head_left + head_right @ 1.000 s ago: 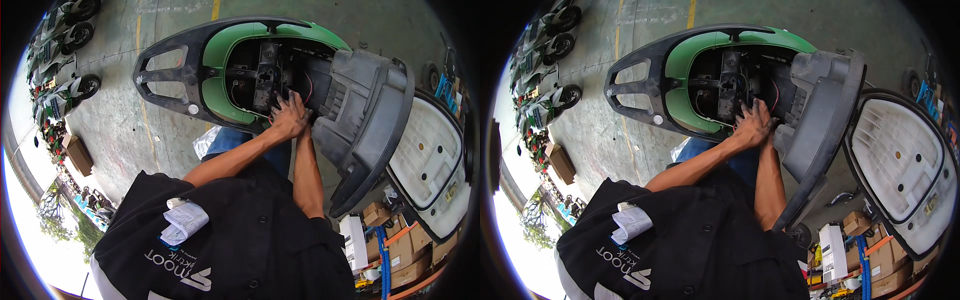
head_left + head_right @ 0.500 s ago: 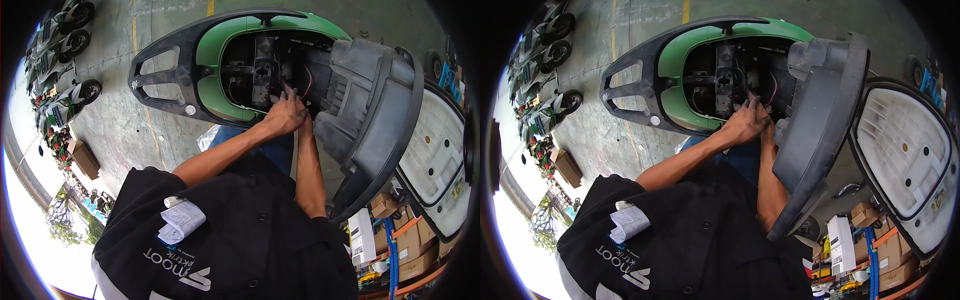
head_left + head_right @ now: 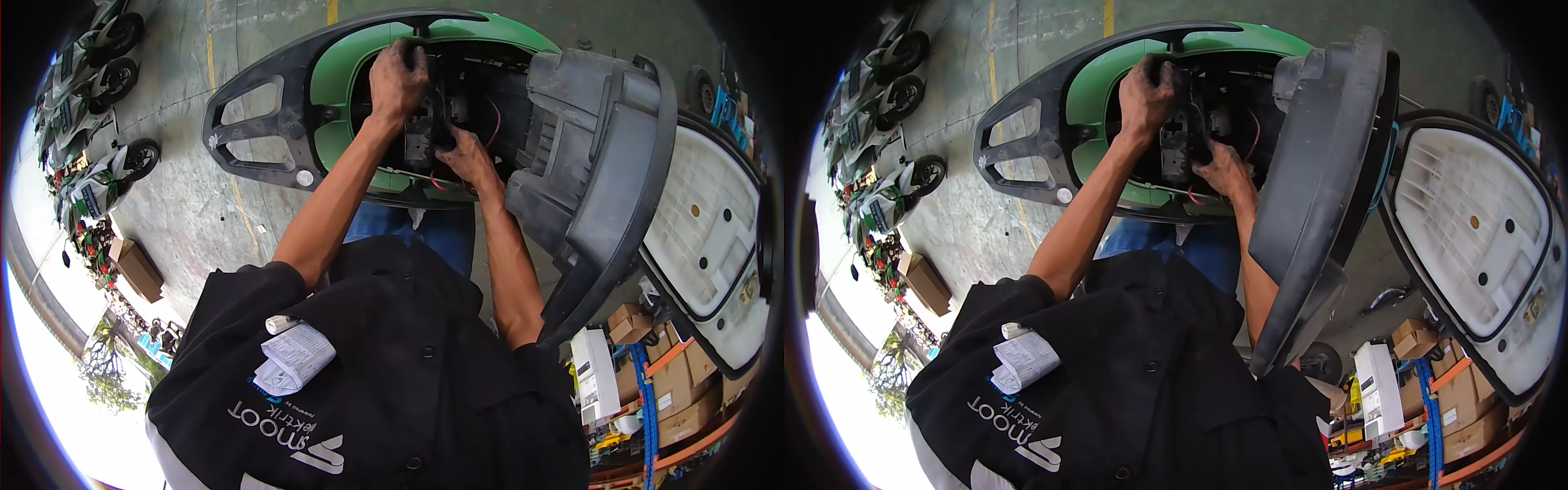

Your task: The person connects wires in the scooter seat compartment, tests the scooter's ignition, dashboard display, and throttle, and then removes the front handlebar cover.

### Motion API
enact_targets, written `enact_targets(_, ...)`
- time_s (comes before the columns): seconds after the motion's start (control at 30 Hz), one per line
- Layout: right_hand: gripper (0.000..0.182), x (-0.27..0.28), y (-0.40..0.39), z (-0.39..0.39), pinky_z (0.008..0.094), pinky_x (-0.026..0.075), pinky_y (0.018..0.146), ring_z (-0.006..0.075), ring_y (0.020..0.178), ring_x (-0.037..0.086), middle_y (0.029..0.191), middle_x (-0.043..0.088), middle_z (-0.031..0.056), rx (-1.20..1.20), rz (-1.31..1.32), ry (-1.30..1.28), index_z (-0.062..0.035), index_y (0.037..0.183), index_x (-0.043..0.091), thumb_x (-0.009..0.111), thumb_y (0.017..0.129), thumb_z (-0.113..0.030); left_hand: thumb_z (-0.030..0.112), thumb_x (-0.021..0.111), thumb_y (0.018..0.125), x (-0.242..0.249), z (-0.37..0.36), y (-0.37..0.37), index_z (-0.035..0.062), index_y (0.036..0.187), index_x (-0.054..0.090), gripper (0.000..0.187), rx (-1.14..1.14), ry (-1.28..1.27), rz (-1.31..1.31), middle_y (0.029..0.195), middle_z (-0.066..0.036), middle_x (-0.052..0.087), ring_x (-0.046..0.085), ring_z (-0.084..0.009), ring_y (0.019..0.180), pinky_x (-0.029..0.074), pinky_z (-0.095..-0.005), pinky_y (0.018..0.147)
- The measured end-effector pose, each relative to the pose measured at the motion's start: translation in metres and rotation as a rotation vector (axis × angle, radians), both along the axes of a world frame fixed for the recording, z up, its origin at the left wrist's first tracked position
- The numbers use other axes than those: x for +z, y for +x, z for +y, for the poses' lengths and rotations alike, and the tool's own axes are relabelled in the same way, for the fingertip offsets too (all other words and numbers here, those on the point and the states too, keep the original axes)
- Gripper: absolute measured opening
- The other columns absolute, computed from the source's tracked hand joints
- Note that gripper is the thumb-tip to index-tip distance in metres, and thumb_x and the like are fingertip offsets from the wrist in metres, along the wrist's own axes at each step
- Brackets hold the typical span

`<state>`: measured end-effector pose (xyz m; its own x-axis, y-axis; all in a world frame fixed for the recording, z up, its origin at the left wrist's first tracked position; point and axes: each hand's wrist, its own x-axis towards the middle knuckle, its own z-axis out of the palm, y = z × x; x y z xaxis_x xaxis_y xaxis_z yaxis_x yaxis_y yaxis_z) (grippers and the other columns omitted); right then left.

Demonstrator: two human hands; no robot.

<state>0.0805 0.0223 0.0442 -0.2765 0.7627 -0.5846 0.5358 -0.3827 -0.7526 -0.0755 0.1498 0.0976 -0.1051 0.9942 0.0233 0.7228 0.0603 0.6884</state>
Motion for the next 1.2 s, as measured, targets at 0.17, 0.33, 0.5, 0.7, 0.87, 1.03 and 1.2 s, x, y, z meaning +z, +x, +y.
enact_targets(0.17,0.057,0.010,-0.002,0.005,0.0397,0.049,0.088,0.0330,0.102,0.064,0.112,0.064,0.0213,-0.091,0.178,-0.158,0.0018,0.129,0.052,0.068,0.075,-0.007,0.005,0.059,0.077,-0.033,-0.008,0.011,0.0074,0.087,0.065,0.012,-0.086,0.210,-0.001,0.084,-0.013,0.066,0.061,-0.0338,0.079,0.050,-0.0420,0.074)
enact_targets(0.33,0.076,-0.036,-0.029,-0.015,0.0411,0.044,0.099,0.0383,0.118,0.053,0.132,0.051,0.0233,-0.138,0.029,0.221,-0.0049,0.144,0.032,0.067,0.077,-0.007,0.004,0.058,0.074,-0.044,-0.005,0.009,0.0092,0.083,0.066,0.013,-0.105,0.271,0.052,0.085,-0.012,0.064,0.061,-0.0334,0.083,0.050,-0.0425,0.074)
enact_targets(0.5,0.097,-0.015,-0.023,-0.003,0.0412,0.041,0.105,0.0402,0.127,0.045,0.139,0.042,0.0280,-0.098,0.092,0.137,-0.0052,0.150,0.010,0.066,0.071,-0.002,0.004,0.058,0.075,-0.041,-0.003,0.007,0.0094,0.083,0.066,0.012,-0.090,0.247,0.051,0.085,-0.012,0.064,0.060,-0.0338,0.082,0.050,-0.0426,0.075)
enact_targets(0.7,0.085,-0.010,-0.004,0.008,0.0413,0.043,0.101,0.0406,0.122,0.049,0.130,0.051,0.0274,-0.057,0.254,0.010,-0.0030,0.145,0.027,0.069,0.072,-0.008,0.004,0.057,0.075,-0.040,-0.003,0.009,0.0105,0.081,0.065,0.012,-0.082,0.208,0.043,0.084,-0.011,0.063,0.060,-0.0329,0.082,0.049,-0.0417,0.074)
enact_targets(0.87,0.075,0.008,-0.015,0.022,0.0458,0.046,0.093,0.0445,0.110,0.055,0.113,0.061,0.0285,0.196,-0.097,-0.119,-0.0074,0.143,0.032,0.068,0.077,-0.016,0.004,0.057,0.075,-0.042,-0.003,0.008,0.0106,0.081,0.065,0.012,-0.077,0.201,0.049,0.083,-0.011,0.063,0.060,-0.0327,0.082,0.049,-0.0415,0.074)
enact_targets(1.03,0.047,-0.015,-0.029,0.000,0.0496,0.048,0.085,0.0460,0.105,0.056,0.107,0.063,0.0278,-0.285,-0.044,0.016,-0.0097,0.129,0.050,0.061,0.084,-0.019,0.004,0.057,0.075,-0.042,-0.006,0.006,0.0106,0.081,0.065,0.012,-0.078,0.162,-0.008,0.082,-0.010,0.063,0.060,-0.0323,0.081,0.049,-0.0411,0.073)
enact_targets(1.2,0.043,-0.027,-0.034,-0.006,0.0491,0.048,0.085,0.0451,0.106,0.057,0.107,0.063,0.0277,-0.308,-0.078,0.021,-0.0087,0.124,0.055,0.063,0.084,-0.021,0.004,0.057,0.075,-0.039,-0.002,0.006,0.0103,0.081,0.065,0.011,-0.071,0.182,-0.025,0.083,-0.009,0.063,0.060,-0.0322,0.081,0.049,-0.0412,0.074)
